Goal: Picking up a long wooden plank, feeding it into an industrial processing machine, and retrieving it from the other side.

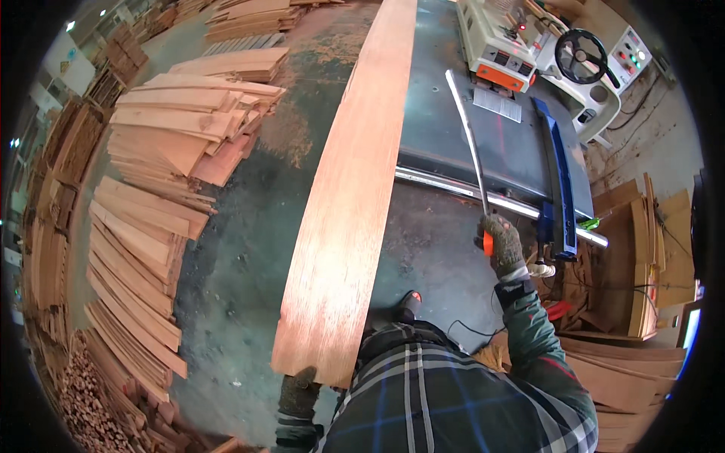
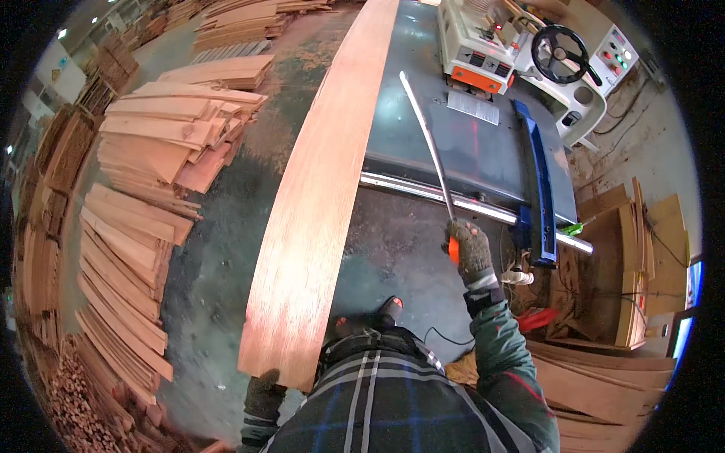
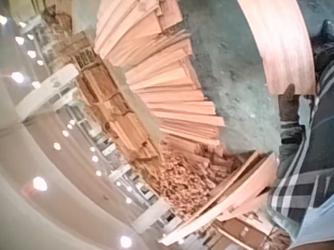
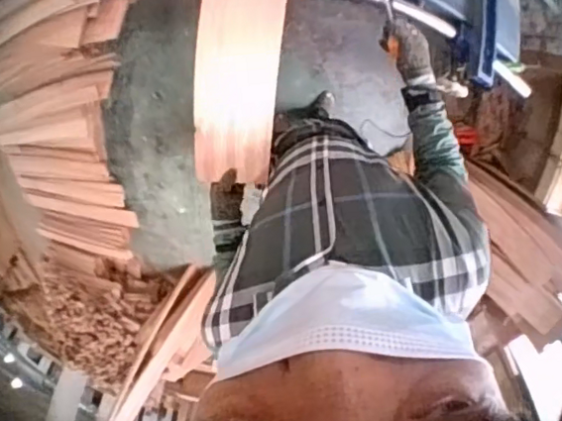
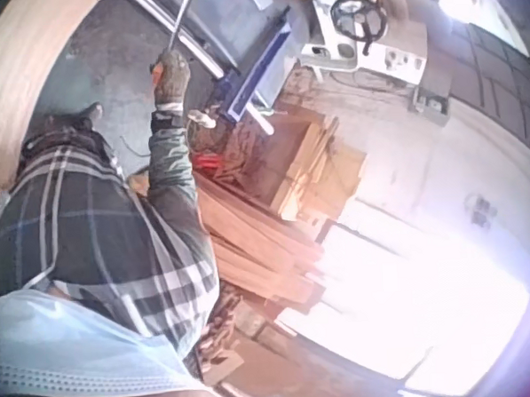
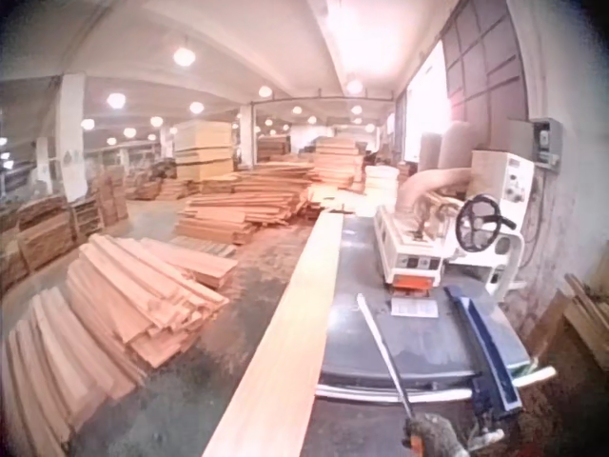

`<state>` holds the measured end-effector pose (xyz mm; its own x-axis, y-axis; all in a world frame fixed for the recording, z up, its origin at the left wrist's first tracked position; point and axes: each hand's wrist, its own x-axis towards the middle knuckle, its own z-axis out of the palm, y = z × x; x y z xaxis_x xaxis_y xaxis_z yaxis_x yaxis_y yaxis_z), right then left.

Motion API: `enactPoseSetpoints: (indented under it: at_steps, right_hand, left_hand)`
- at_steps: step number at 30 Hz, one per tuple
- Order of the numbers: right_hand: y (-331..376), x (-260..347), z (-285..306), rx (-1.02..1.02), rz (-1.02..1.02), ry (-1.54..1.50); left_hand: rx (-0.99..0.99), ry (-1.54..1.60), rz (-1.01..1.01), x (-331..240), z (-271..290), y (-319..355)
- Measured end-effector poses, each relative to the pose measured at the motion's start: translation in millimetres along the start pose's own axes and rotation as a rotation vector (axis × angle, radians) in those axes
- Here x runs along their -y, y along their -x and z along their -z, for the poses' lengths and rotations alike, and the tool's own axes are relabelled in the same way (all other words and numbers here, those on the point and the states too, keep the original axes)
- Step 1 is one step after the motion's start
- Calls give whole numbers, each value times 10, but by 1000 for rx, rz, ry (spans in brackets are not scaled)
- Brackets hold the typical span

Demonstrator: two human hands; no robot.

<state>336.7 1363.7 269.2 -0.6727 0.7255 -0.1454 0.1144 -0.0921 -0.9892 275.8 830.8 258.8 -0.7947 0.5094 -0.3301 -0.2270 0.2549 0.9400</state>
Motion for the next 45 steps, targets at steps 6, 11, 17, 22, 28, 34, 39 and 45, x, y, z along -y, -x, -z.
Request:
enactPoseSetpoints:
  at_steps: [6,11,17,22,28,34,39,45]
  right_hand:
    - [-688,87,-494,98,-66,-146]
    - [-1197,216,-462,32,158,271]
    - [-1747,414,-325,7,177,682]
    - [-2281,440,-359,72,389,965]
    - [-2595,479,-359,158,198,921]
    - [-2600,537,-329,215,146,870]
    - [-2649,475,-273,228,139,886]
    - [-2761,387,-199,244,237,907]
  left_hand:
    - [-364,822,40,-295,-560,-51]
    - [-368,403,240,-217,-327,403]
    - [-495,1038,321,11,-376,707]
    - [-872,895,428,109,-554,616]
    - [-901,889,488,217,-533,627]
    - [-951,797,483,484,-506,705]
    - [-861,855,585,916,-319,917]
    - [-848,946,490,672,-423,824]
